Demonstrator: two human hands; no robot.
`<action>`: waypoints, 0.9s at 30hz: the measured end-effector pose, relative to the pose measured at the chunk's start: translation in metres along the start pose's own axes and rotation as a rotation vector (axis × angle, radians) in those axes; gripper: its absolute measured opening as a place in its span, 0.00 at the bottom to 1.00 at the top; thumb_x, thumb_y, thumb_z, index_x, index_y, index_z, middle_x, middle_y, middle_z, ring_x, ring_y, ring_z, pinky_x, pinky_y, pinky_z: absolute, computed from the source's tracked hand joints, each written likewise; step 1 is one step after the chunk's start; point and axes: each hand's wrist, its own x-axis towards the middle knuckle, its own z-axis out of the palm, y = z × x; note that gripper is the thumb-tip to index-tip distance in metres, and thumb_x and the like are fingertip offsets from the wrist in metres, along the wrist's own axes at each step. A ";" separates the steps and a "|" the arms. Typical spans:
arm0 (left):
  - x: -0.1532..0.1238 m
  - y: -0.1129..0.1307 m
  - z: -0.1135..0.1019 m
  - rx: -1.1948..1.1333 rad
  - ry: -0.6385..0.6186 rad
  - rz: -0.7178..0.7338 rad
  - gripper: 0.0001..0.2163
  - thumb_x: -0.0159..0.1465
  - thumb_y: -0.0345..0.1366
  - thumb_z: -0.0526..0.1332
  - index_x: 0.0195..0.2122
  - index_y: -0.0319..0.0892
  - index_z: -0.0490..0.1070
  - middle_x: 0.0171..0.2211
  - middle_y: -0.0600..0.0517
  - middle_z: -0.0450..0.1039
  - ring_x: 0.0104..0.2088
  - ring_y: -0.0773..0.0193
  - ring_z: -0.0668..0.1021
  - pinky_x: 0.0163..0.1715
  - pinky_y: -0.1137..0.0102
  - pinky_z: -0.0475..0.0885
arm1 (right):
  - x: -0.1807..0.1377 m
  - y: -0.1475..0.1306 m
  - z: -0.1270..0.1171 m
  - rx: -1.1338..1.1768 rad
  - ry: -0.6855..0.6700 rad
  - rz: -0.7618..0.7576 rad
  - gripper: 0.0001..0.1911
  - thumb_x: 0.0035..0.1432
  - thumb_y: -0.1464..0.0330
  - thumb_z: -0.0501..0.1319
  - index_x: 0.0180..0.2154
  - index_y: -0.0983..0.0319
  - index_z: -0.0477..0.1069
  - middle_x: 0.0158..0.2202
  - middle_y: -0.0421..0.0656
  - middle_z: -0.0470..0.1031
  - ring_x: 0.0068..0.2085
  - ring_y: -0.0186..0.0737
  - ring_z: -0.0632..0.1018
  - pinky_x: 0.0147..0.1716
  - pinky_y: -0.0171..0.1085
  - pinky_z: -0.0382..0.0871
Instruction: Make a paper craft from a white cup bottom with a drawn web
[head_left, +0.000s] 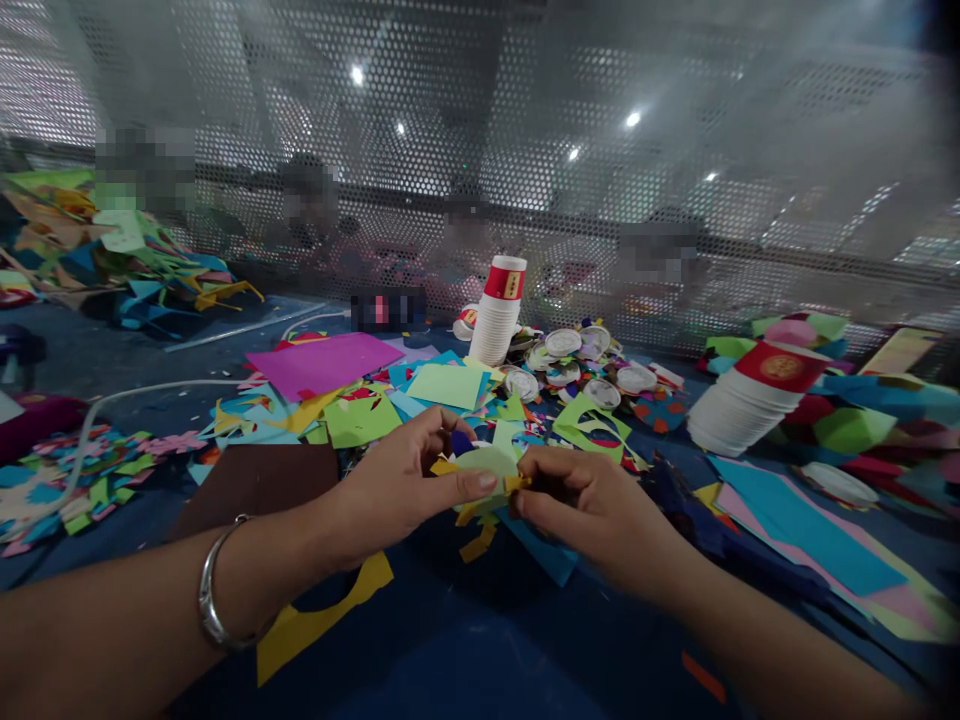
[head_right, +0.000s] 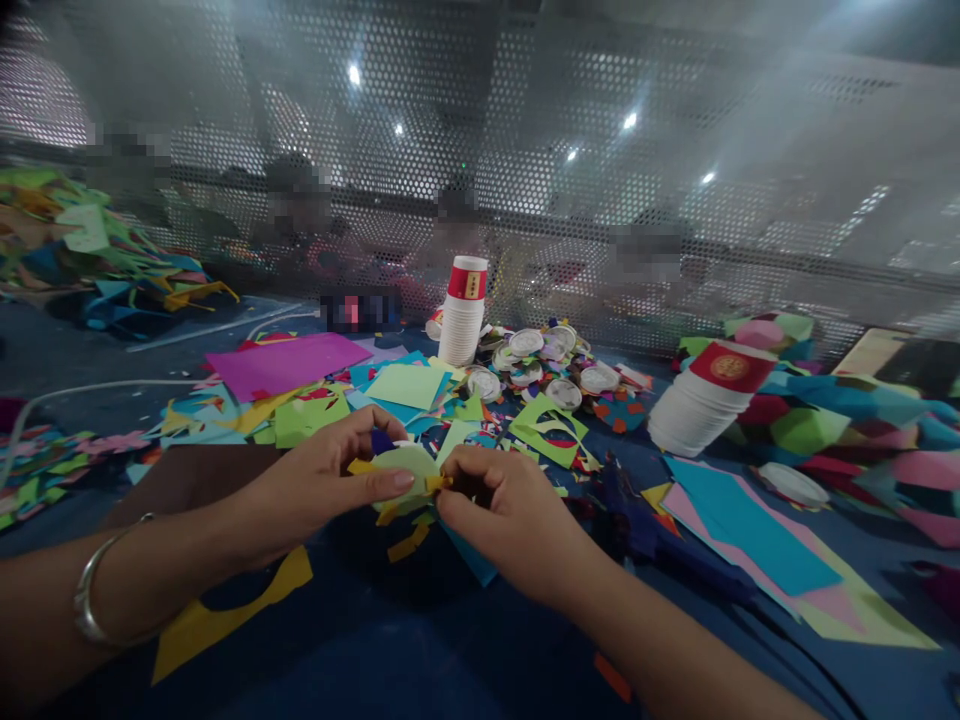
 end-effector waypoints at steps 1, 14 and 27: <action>0.000 0.000 0.000 0.020 0.005 0.005 0.15 0.58 0.40 0.71 0.40 0.43 0.68 0.32 0.57 0.70 0.31 0.66 0.72 0.31 0.71 0.65 | 0.000 -0.001 0.000 -0.015 -0.006 -0.006 0.07 0.57 0.66 0.60 0.27 0.59 0.66 0.23 0.34 0.60 0.26 0.33 0.61 0.25 0.34 0.54; 0.000 0.008 -0.004 -0.466 -0.079 -0.286 0.12 0.61 0.38 0.71 0.39 0.41 0.69 0.34 0.52 0.77 0.30 0.65 0.80 0.28 0.73 0.71 | -0.002 -0.004 -0.002 -0.264 -0.072 -0.020 0.06 0.56 0.72 0.59 0.31 0.59 0.75 0.27 0.38 0.75 0.28 0.37 0.72 0.28 0.35 0.63; 0.003 0.001 -0.008 -0.164 0.042 -0.131 0.14 0.60 0.40 0.71 0.40 0.42 0.69 0.31 0.57 0.71 0.29 0.70 0.70 0.30 0.72 0.65 | -0.008 -0.003 -0.022 -0.517 -0.209 -0.044 0.06 0.62 0.70 0.60 0.31 0.59 0.72 0.28 0.39 0.75 0.29 0.36 0.72 0.29 0.35 0.61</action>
